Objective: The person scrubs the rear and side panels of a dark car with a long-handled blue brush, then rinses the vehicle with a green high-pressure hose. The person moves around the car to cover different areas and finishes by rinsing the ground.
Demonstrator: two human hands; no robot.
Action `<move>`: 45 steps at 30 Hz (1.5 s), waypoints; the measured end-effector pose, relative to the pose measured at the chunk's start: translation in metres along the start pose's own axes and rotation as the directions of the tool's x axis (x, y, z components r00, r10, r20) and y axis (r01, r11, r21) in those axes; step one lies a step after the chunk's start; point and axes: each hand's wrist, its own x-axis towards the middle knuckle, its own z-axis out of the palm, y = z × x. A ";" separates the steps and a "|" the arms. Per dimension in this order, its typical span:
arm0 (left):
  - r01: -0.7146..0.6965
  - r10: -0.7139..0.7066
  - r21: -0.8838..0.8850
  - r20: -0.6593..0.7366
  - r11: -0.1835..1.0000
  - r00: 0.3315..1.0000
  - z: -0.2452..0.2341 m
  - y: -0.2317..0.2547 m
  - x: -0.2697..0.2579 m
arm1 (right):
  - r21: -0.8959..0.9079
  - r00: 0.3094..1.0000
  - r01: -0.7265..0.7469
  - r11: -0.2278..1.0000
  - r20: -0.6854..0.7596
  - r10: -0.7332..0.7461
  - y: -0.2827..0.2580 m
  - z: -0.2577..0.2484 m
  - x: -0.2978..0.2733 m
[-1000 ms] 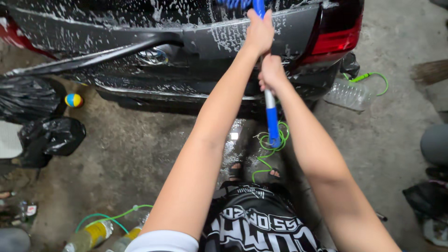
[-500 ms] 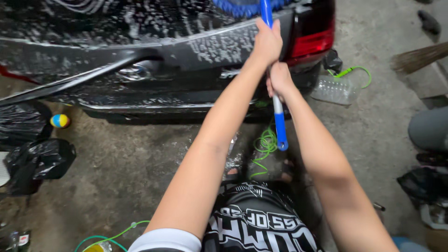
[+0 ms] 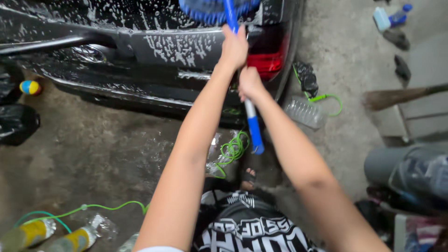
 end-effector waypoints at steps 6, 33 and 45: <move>0.068 -0.068 0.014 -0.009 0.998 0.998 -0.007 0.002 -0.066 | 0.105 0.998 0.034 0.994 0.044 -0.039 0.065 0.007 -0.010; 0.186 -0.192 0.082 0.073 0.979 0.979 0.013 -0.078 -0.200 | 0.331 0.988 -0.089 0.939 0.150 0.040 0.185 0.027 -0.101; 0.040 -0.041 0.032 0.001 0.999 0.999 0.025 -0.048 -0.125 | 0.498 0.939 -0.220 0.839 0.342 0.043 0.110 -0.015 -0.066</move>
